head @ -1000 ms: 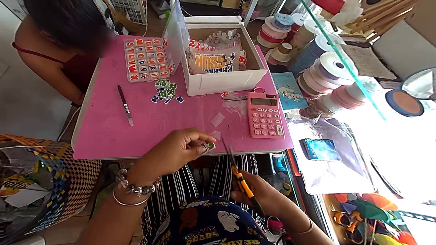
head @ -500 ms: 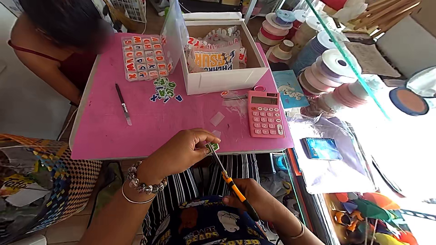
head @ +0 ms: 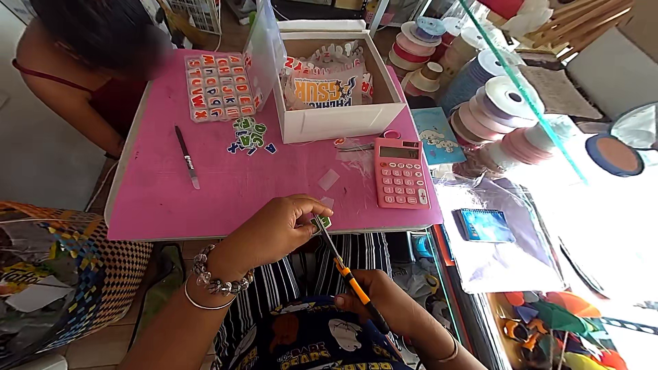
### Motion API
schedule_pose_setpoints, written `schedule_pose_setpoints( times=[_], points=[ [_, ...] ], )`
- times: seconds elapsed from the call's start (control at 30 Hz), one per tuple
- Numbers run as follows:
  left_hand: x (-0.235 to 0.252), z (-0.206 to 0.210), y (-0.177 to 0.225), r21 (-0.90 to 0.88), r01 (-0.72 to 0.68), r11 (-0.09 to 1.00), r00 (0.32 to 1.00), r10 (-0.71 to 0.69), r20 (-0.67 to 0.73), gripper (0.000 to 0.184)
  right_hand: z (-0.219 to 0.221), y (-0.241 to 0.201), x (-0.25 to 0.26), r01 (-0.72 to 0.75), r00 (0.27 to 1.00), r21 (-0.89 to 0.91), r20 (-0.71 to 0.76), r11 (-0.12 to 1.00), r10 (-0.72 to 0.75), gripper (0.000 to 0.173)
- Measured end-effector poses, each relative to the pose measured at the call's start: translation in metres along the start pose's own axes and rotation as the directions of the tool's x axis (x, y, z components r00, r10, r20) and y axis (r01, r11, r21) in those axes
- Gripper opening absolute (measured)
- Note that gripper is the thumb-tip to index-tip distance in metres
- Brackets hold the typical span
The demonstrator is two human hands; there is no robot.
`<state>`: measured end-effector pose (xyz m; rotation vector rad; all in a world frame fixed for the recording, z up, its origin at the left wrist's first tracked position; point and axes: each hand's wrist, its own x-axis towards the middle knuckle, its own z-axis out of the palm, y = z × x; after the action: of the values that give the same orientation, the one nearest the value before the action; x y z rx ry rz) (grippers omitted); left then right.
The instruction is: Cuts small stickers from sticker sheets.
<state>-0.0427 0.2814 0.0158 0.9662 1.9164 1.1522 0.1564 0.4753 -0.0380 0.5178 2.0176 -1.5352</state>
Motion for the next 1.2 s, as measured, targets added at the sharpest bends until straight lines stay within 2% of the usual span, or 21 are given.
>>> schedule_pose_setpoints(
  times=[0.57, 0.67, 0.73, 0.83, 0.97, 1.07, 1.2],
  points=[
    [0.0, -0.002, 0.005, 0.03, 0.021, 0.999, 1.0, -0.021, 0.003, 0.029, 0.0, 0.0, 0.001, -0.035, 0.998, -0.045, -0.055, 0.998, 0.033, 0.044],
    [0.002, -0.011, 0.003, 0.116, -0.008, 0.993, 0.996, 0.018, -0.093, 0.028, -0.002, 0.004, 0.001, -0.057, 0.997, -0.066, -0.048, 0.996, 0.054, 0.045],
    [0.009, -0.024, 0.001, 0.256, -0.024, 0.966, 0.975, 0.079, -0.207, 0.031, -0.002, 0.007, 0.001, -0.078, 0.996, -0.081, -0.047, 0.994, 0.074, 0.046],
    [0.027, -0.055, -0.005, 0.422, 0.077, 0.903, 0.934, 0.083, -0.348, 0.033, 0.0, 0.008, 0.001, -0.105, 0.994, -0.105, -0.047, 0.989, 0.101, 0.046],
    [0.052, -0.088, -0.01, 0.492, 0.246, 0.835, 0.92, -0.041, -0.39, 0.034, 0.0, 0.006, 0.0, -0.113, 0.993, -0.129, -0.056, 0.985, 0.107, 0.046],
    [0.06, -0.096, -0.017, 0.538, 0.274, 0.797, 0.922, -0.058, -0.384, 0.034, -0.001, 0.006, -0.001, -0.102, 0.994, -0.123, -0.06, 0.987, 0.095, 0.047],
    [0.057, -0.095, -0.02, 0.522, 0.275, 0.807, 0.911, -0.046, -0.409, 0.032, -0.001, 0.006, -0.001, -0.112, 0.993, -0.126, -0.059, 0.986, 0.105, 0.047]
  ],
)
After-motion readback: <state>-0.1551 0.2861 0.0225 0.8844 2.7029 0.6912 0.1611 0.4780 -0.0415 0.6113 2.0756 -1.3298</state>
